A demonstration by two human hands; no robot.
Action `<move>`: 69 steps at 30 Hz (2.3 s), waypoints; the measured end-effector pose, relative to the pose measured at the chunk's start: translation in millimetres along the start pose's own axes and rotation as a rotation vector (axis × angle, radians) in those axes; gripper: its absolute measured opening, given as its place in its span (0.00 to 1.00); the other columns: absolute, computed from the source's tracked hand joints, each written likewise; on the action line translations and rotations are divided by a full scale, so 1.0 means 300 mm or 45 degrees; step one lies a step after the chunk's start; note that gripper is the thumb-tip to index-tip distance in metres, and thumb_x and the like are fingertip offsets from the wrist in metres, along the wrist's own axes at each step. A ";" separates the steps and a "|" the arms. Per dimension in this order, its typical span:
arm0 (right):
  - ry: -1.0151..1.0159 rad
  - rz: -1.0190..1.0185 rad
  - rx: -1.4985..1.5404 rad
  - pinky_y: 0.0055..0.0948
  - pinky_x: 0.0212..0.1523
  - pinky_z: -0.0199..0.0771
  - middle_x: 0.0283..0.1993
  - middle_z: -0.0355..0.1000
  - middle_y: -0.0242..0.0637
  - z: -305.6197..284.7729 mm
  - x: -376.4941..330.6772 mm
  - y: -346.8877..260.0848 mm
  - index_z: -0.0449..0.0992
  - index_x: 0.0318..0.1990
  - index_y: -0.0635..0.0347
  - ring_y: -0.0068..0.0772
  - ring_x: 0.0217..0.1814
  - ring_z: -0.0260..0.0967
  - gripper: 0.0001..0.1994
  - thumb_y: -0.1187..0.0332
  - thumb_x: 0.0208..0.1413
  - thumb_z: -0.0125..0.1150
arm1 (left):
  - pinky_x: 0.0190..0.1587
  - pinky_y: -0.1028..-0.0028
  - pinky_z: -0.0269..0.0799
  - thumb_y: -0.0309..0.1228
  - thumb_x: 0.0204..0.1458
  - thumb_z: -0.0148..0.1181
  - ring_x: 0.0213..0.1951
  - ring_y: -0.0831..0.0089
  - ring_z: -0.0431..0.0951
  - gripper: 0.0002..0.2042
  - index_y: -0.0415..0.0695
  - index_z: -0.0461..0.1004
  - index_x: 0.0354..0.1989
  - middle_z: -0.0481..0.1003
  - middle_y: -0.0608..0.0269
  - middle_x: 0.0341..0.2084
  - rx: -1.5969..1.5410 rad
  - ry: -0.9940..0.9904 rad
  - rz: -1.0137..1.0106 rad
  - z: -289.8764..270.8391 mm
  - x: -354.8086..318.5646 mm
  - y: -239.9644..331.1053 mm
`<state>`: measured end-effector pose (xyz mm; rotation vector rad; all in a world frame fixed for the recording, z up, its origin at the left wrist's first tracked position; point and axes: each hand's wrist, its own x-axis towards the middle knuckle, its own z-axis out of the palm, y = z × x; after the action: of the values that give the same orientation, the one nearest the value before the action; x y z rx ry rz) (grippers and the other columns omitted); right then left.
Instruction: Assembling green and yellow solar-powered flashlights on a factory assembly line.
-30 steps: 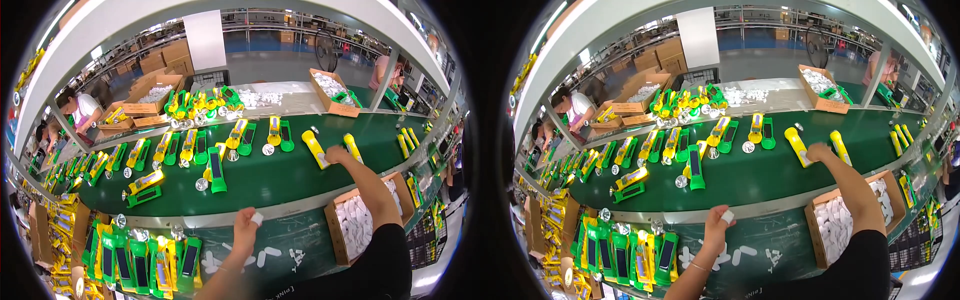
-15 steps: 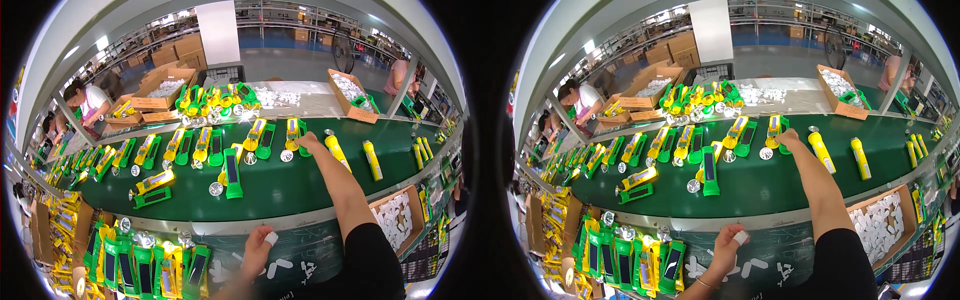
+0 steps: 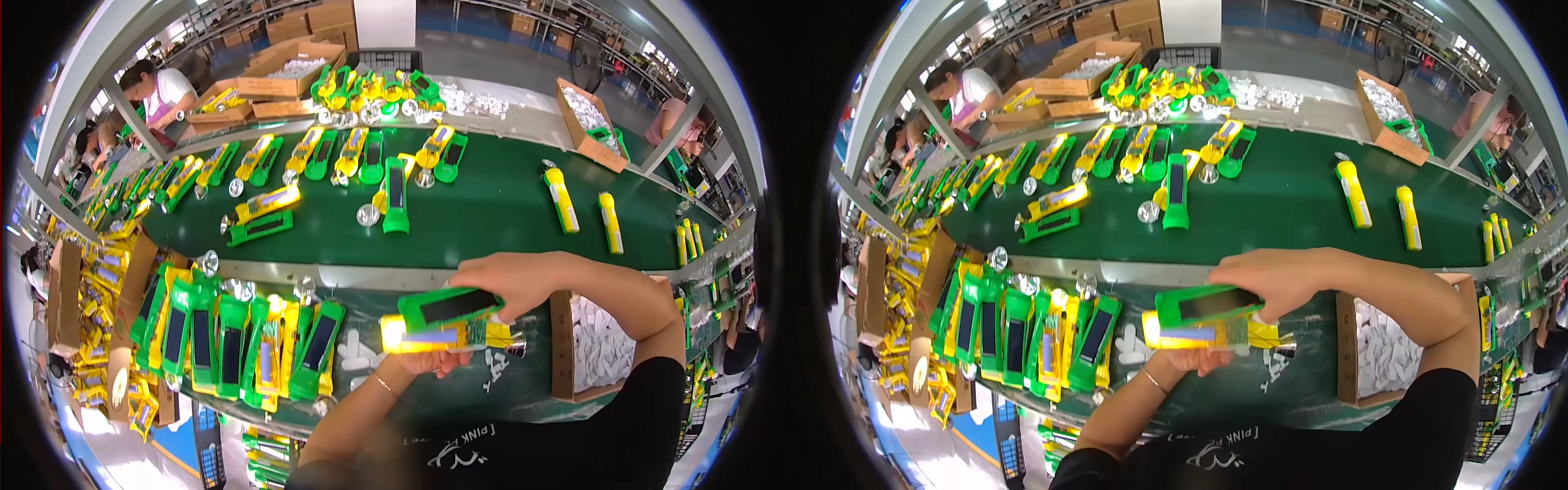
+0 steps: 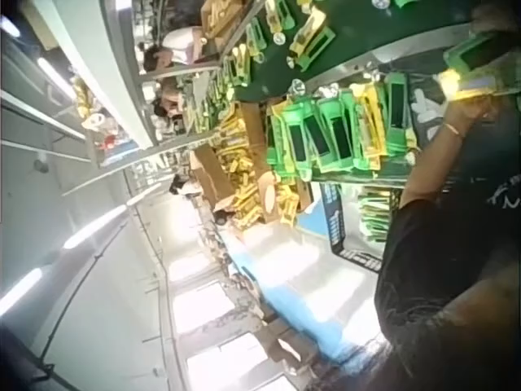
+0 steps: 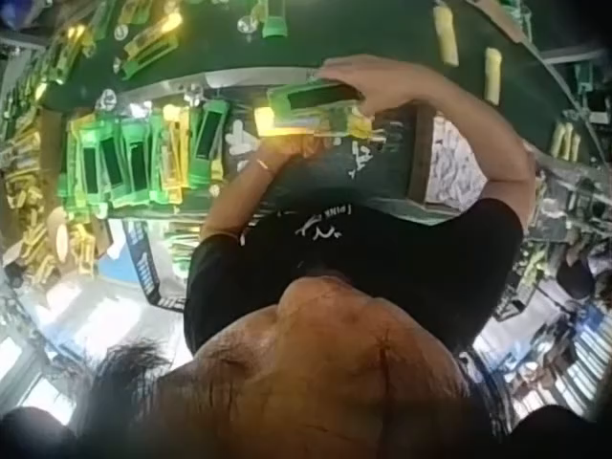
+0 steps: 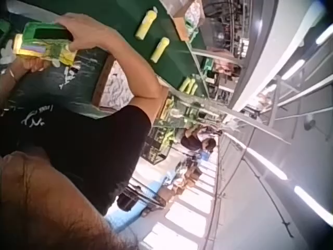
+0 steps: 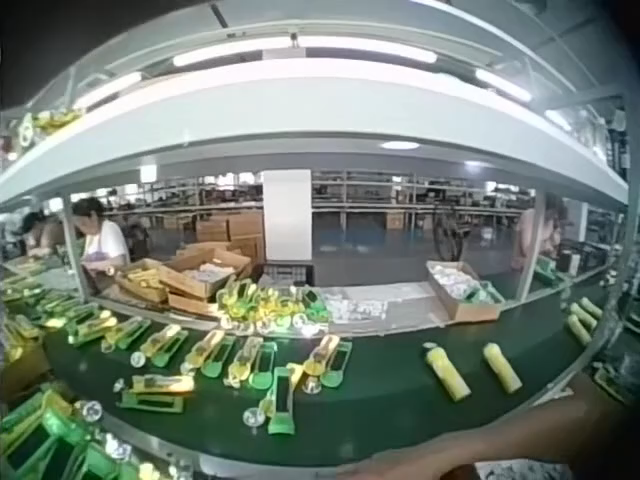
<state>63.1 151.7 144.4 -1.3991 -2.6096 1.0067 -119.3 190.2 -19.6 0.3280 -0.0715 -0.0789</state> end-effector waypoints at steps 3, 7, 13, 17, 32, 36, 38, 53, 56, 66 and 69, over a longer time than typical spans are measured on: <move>-0.080 0.090 -0.325 0.32 0.42 0.60 0.38 0.60 0.38 0.009 0.019 -0.131 0.62 0.48 0.60 0.40 0.42 0.60 0.29 0.75 0.31 0.62 | 0.06 0.76 0.64 0.47 0.47 0.50 0.13 0.67 0.71 0.27 0.28 0.63 0.38 0.69 0.42 0.21 0.057 -0.081 0.073 0.050 -0.017 -0.085; -0.068 -0.180 -0.419 0.34 0.45 0.53 0.37 0.61 0.35 0.014 0.036 -0.152 0.70 0.39 0.57 0.36 0.42 0.60 0.18 0.73 0.35 0.60 | 0.16 0.76 0.66 0.48 0.47 0.48 0.19 0.69 0.71 0.25 0.32 0.65 0.39 0.70 0.51 0.24 0.059 0.124 0.072 0.154 -0.065 -0.124; 0.323 -0.132 -0.365 0.34 0.44 0.58 0.40 0.62 0.36 0.098 0.010 -0.178 0.74 0.36 0.56 0.37 0.44 0.59 0.16 0.80 0.35 0.55 | 0.38 0.67 0.69 0.45 0.53 0.43 0.37 0.67 0.71 0.21 0.45 0.59 0.51 0.68 0.58 0.39 -0.310 0.283 0.613 0.104 -0.129 -0.136; 0.666 0.112 0.382 0.29 0.42 0.66 0.45 0.61 0.39 0.273 0.009 -0.180 0.66 0.47 0.59 0.33 0.47 0.61 0.19 0.76 0.44 0.56 | 0.39 0.67 0.69 0.45 0.53 0.43 0.38 0.68 0.71 0.21 0.45 0.60 0.50 0.69 0.59 0.38 -0.269 0.251 0.725 0.144 -0.111 -0.111; 1.486 0.361 0.965 0.26 0.52 0.59 0.50 0.60 0.39 0.575 0.104 -0.241 0.52 0.54 0.65 0.26 0.53 0.58 0.24 0.75 0.50 0.53 | 0.44 0.68 0.67 0.40 0.53 0.47 0.41 0.69 0.69 0.18 0.45 0.58 0.49 0.67 0.62 0.40 -0.014 0.451 1.012 0.147 -0.075 -0.155; 1.507 0.356 1.087 0.25 0.53 0.57 0.49 0.61 0.38 0.586 0.124 -0.266 0.54 0.53 0.64 0.25 0.52 0.59 0.23 0.75 0.49 0.53 | 0.43 0.70 0.68 0.39 0.54 0.46 0.41 0.70 0.70 0.18 0.46 0.58 0.50 0.67 0.63 0.40 0.047 0.459 1.049 0.142 -0.093 -0.150; 1.486 0.333 1.135 0.25 0.53 0.57 0.49 0.62 0.37 0.574 0.121 -0.275 0.54 0.52 0.64 0.25 0.51 0.59 0.22 0.75 0.49 0.53 | 0.42 0.70 0.68 0.39 0.54 0.46 0.40 0.71 0.70 0.18 0.47 0.58 0.50 0.67 0.63 0.40 0.032 0.458 1.042 0.124 -0.097 -0.149; 1.348 0.413 0.975 0.23 0.49 0.59 0.44 0.61 0.35 0.613 0.125 -0.224 0.58 0.50 0.65 0.24 0.47 0.59 0.18 0.73 0.51 0.51 | 0.42 0.71 0.67 0.28 0.50 0.51 0.39 0.71 0.70 0.15 0.41 0.60 0.46 0.68 0.62 0.37 0.548 0.725 0.898 0.133 -0.133 -0.140; 1.236 0.271 0.760 0.23 0.47 0.60 0.43 0.60 0.34 0.561 0.108 -0.207 0.63 0.46 0.63 0.24 0.45 0.60 0.13 0.72 0.52 0.50 | 0.40 0.70 0.70 0.18 0.47 0.41 0.38 0.68 0.71 0.14 0.40 0.59 0.43 0.68 0.59 0.34 0.594 0.828 0.973 0.141 -0.157 -0.102; 1.172 0.792 -0.134 0.37 0.33 0.67 0.30 0.67 0.41 0.599 0.163 -0.164 0.70 0.33 0.63 0.44 0.35 0.66 0.13 0.69 0.38 0.61 | 0.27 0.70 0.73 0.17 0.41 0.44 0.26 0.69 0.74 0.11 0.40 0.61 0.36 0.68 0.60 0.26 0.891 1.150 1.119 0.189 -0.265 0.054; 1.139 0.878 -0.188 0.38 0.33 0.67 0.29 0.66 0.43 0.587 0.171 -0.195 0.69 0.31 0.63 0.45 0.36 0.66 0.12 0.68 0.37 0.61 | 0.26 0.71 0.72 0.17 0.41 0.44 0.24 0.70 0.73 0.13 0.42 0.60 0.37 0.67 0.63 0.25 0.808 1.211 1.142 0.165 -0.262 0.020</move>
<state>-64.0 73.8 22.4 -2.1703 -1.5909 0.0704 -201.3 187.2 24.5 0.9065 0.7153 1.0073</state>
